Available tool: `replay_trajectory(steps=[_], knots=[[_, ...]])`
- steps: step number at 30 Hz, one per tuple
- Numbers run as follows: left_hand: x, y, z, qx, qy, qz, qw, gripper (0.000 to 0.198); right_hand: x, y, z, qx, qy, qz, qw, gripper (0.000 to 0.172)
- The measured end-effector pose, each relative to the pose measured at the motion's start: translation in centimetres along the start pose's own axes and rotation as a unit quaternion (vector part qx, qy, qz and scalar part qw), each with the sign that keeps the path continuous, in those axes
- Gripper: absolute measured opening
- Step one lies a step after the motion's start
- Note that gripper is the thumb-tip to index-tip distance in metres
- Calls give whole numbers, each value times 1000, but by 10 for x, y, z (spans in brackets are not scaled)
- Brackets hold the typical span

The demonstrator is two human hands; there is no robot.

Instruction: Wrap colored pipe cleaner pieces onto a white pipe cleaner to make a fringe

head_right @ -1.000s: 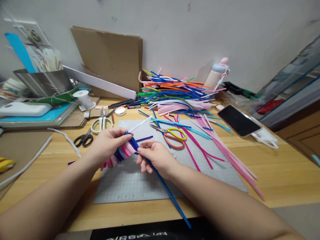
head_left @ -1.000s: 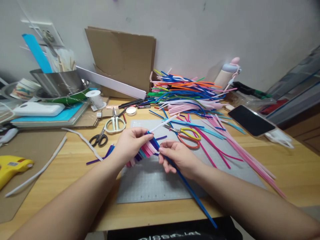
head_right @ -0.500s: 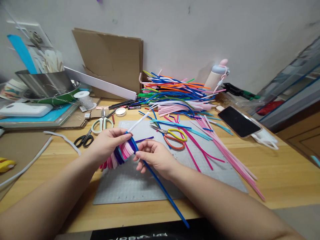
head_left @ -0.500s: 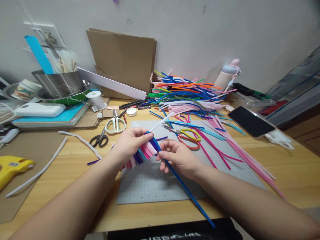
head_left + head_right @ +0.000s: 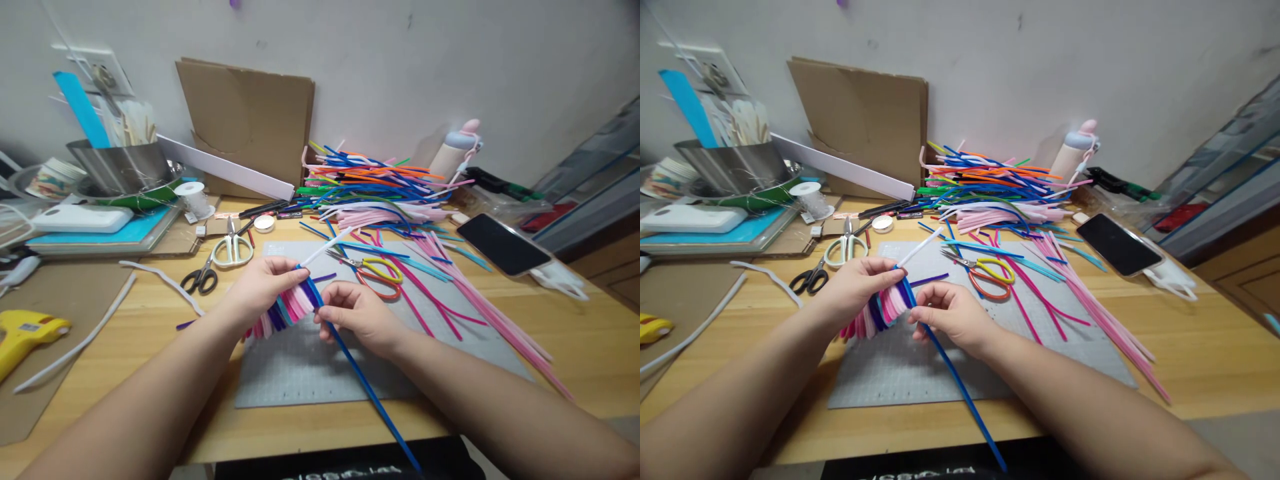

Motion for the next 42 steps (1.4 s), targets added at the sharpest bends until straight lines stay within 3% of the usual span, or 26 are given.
replay_trajectory(steps=[8,12,15,17,19,20,22,24,26,28,33,35,42], knots=[[4,0,7,-15,16,19,1000,27,-8,2,23,-123,115,-46,985,14],[5,0,8,-25,23,34,999,24,-9,11,47,-257,261,-84,927,10],[3,2,5,-20,29,31,999,24,-7,21,59,-285,342,-93,891,9],[2,3,1,-14,43,33,998,22,-14,29,66,-267,351,-127,889,13],[2,5,-4,-8,62,36,997,21,-23,34,66,-203,315,-144,916,24],[2,6,-6,-5,70,36,997,20,-21,33,58,-144,279,-106,943,36],[2,8,-12,4,87,37,996,17,-1,33,30,8,170,56,984,49],[3,11,-18,14,110,45,993,15,25,45,12,123,45,214,968,57],[5,14,-24,26,137,60,988,13,40,53,10,164,-53,283,944,61],[8,18,-29,30,146,90,985,14,43,50,14,158,-117,276,941,57],[26,26,-22,-10,40,195,980,14,30,35,19,63,-152,144,976,27],[28,26,-19,-15,12,202,979,12,29,31,15,47,-137,120,982,21],[28,16,-13,21,-83,167,982,18,29,20,-8,67,-40,103,992,25]])
Point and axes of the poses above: each hand's wrist, its own y-axis away from the middle knuckle, its own x-axis out of the palm, z = x × y, the point moved 9 cm from there along -y, towards the middle knuckle, and after that the axes turned 15 degrees about y, right-handed, at the moved point
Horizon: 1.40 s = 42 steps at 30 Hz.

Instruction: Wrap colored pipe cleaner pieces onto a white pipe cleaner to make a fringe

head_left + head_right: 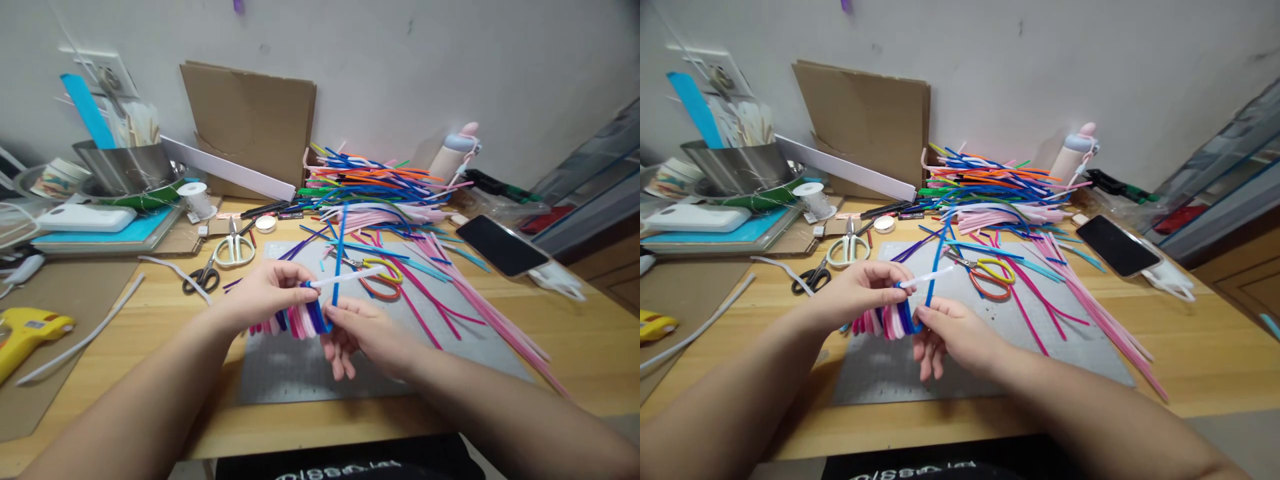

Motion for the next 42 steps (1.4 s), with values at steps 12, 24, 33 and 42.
replay_trajectory(steps=[12,24,33,42], knots=[[-2,-4,18,-37,58,-31,997,18,-2,-11,-10,21,50,32,998,28],[-18,-6,7,11,58,-126,990,22,-16,-14,2,-44,145,-65,986,26],[-24,-6,7,25,24,-146,989,24,-26,-11,6,-65,245,-133,958,27],[-25,-7,14,2,70,-165,984,27,-23,-3,27,-134,437,-150,876,28]])
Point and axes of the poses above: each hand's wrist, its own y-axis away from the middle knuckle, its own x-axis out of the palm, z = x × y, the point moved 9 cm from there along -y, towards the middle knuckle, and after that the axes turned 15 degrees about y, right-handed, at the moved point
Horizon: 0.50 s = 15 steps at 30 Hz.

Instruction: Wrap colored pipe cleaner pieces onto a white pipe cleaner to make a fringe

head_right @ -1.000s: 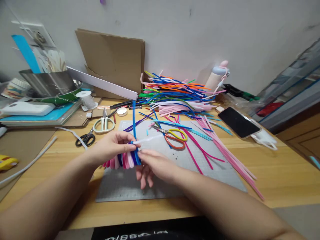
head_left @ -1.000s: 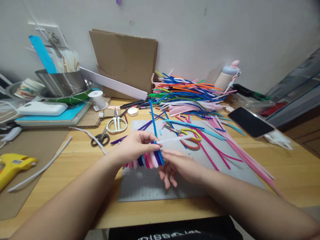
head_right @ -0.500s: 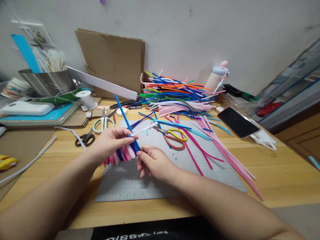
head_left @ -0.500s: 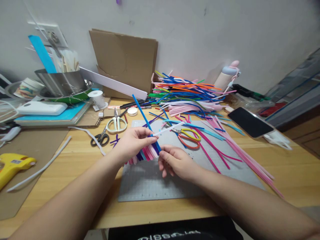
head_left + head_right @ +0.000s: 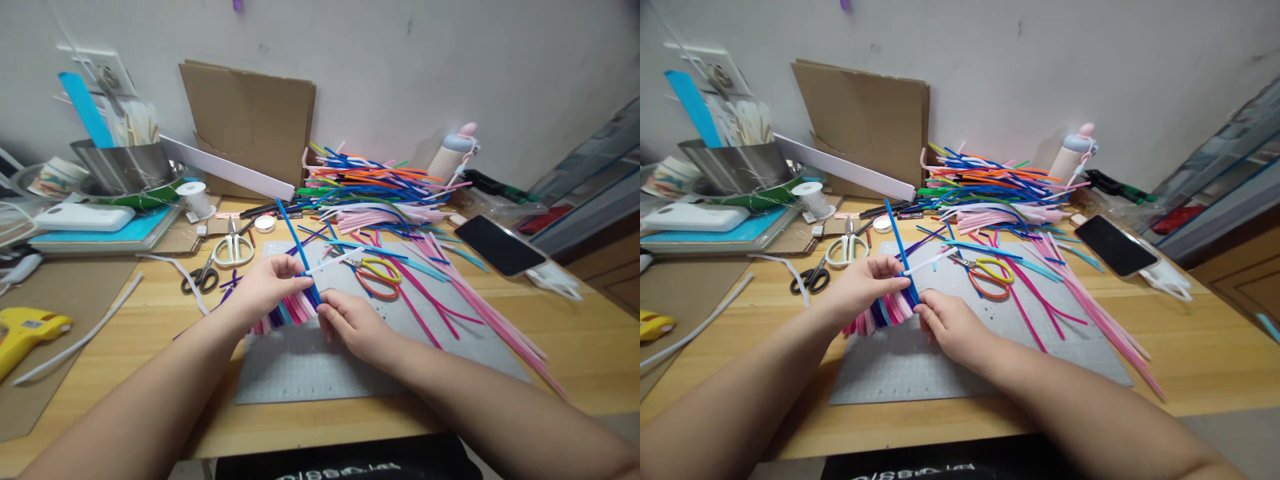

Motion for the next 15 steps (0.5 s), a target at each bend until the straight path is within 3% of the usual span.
replay_trajectory(steps=[10,15], knots=[[6,-1,-1,-1,62,46,997,25,14,-2,-11,31,-122,29,992,28],[-1,-2,-8,30,55,15,998,25,20,-5,-31,116,-254,7,960,34]])
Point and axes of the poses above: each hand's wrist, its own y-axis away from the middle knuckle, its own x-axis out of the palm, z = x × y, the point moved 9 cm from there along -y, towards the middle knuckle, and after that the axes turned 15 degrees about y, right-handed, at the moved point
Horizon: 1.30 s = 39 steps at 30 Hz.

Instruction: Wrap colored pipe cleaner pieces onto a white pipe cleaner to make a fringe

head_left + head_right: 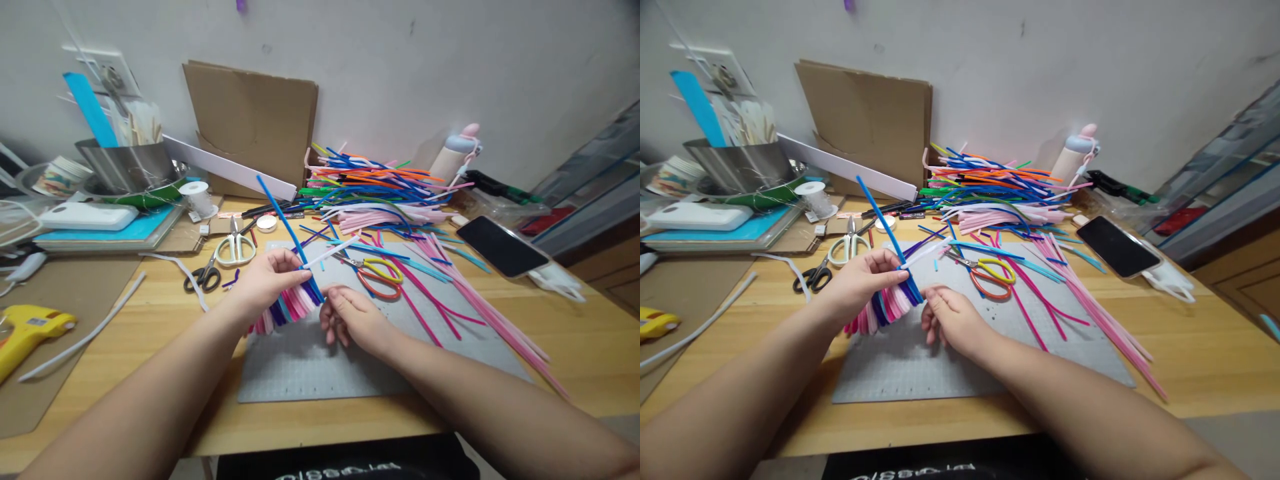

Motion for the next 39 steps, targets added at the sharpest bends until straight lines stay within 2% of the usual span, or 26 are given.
replay_trajectory(steps=[2,8,15,25,31,39], knots=[[-2,0,-2,11,-2,-9,1000,25,-1,-2,-3,10,-13,-7,1000,35],[-1,1,-2,15,-31,-2,999,24,3,2,7,-19,37,2,999,26],[-6,-1,2,14,-55,-9,998,24,-2,4,11,-35,80,-15,996,27],[-7,-2,3,2,-59,-13,998,24,-8,3,9,-16,79,-32,996,26],[-10,-2,13,-44,-62,-11,997,28,-6,3,8,-19,110,-14,994,26],[-8,-1,10,-39,-117,0,992,26,-3,3,7,-23,146,5,989,26]])
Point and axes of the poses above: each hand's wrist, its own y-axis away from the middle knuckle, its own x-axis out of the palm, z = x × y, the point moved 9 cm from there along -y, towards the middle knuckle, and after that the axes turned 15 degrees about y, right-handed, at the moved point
